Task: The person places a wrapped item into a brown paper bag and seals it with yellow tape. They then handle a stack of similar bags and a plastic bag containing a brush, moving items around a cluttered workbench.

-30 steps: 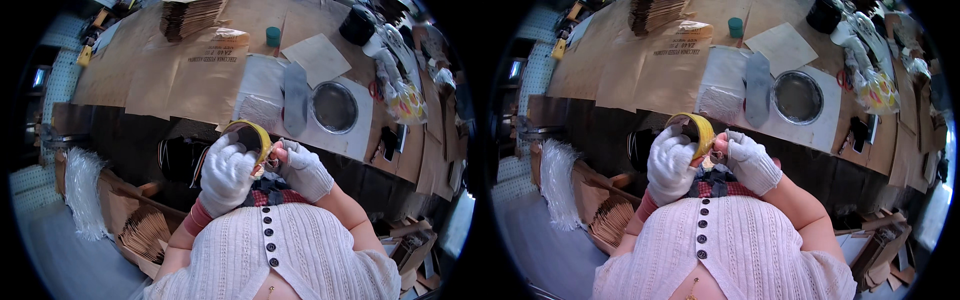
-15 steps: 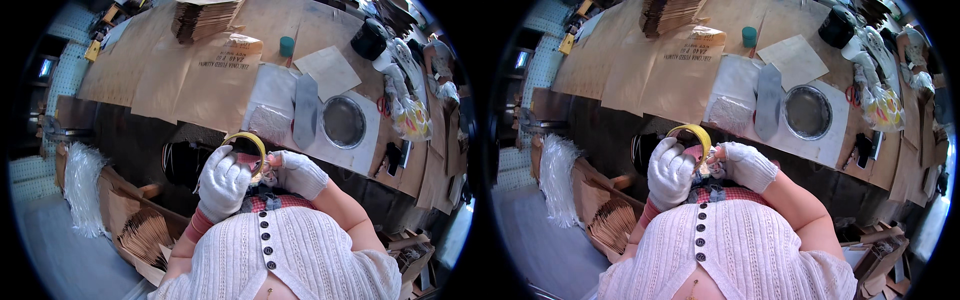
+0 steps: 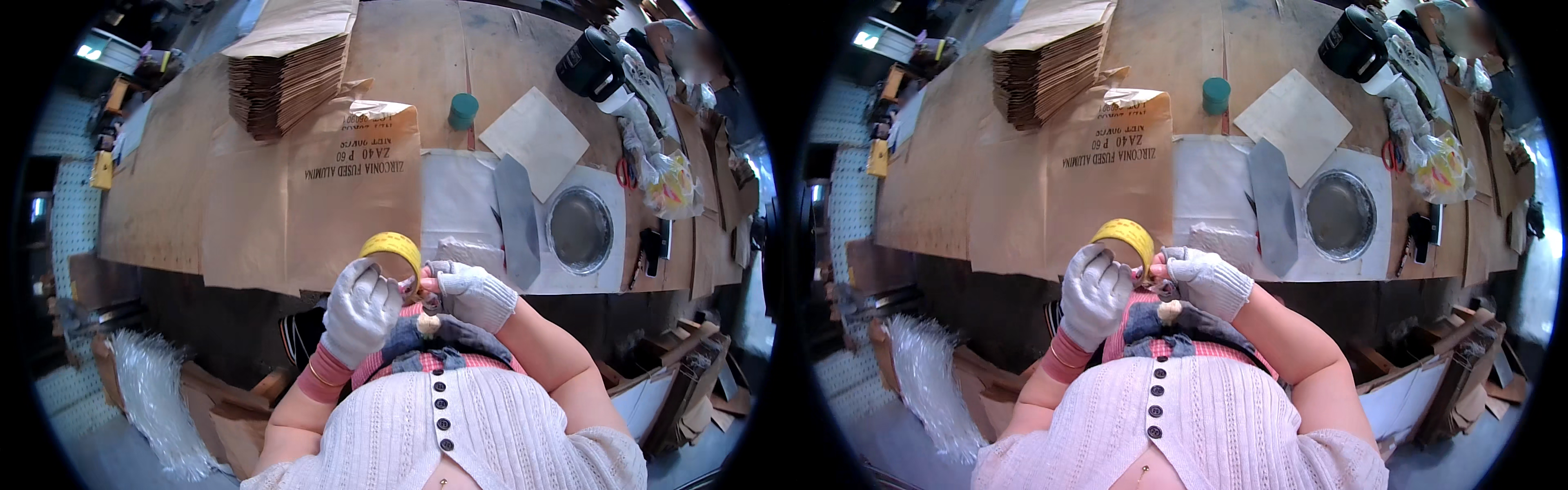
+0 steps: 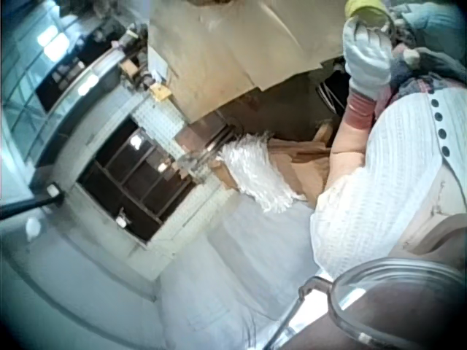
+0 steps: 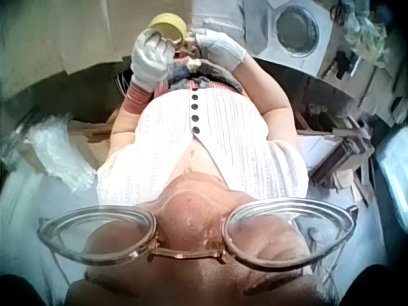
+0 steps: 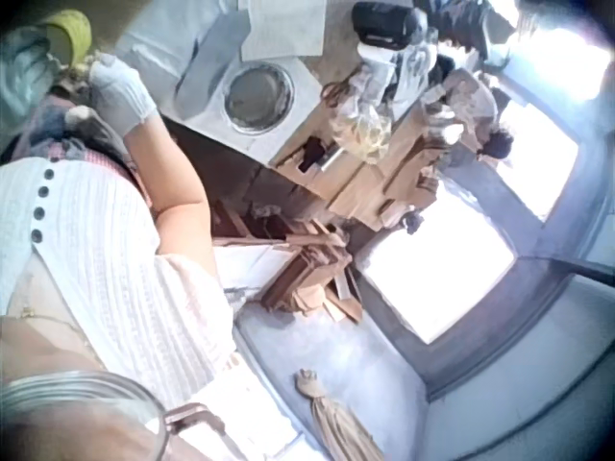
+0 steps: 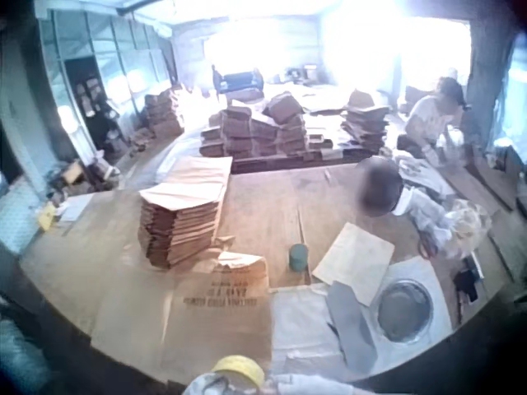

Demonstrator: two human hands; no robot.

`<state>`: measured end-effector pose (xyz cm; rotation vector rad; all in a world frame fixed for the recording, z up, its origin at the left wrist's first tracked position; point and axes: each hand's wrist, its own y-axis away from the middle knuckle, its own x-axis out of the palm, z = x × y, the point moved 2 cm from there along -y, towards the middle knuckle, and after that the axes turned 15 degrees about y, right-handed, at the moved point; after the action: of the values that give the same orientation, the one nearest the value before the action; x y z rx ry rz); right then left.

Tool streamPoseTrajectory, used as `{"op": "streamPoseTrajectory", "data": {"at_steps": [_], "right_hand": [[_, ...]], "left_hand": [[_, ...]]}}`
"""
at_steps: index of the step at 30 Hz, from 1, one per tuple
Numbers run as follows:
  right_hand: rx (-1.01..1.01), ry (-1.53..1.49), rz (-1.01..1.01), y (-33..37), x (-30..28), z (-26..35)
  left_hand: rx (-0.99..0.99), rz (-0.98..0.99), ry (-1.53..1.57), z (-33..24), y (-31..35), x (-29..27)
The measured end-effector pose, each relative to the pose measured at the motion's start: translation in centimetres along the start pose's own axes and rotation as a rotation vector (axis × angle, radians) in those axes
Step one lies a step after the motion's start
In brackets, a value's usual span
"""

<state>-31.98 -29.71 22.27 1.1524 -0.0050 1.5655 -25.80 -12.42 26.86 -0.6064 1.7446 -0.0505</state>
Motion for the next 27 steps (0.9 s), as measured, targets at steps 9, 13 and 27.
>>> {"op": "streamPoseTrajectory", "data": {"at_steps": [9, 13, 27], "right_hand": [[-0.108, 0.513, -0.595, -12.9, -1.8, 2.3], [-0.103, 1.296, -0.961, -13.1, -3.4, 5.0], [-0.073, 1.617, -0.650, -15.6, -6.5, 6.9]], "left_hand": [[-0.002, -0.048, 0.516, 19.0, -2.0, 3.8], [-0.312, 0.331, 0.113, 29.5, -2.0, 11.8], [-0.530, 0.762, -0.133, 36.7, -22.0, 21.7]]}}
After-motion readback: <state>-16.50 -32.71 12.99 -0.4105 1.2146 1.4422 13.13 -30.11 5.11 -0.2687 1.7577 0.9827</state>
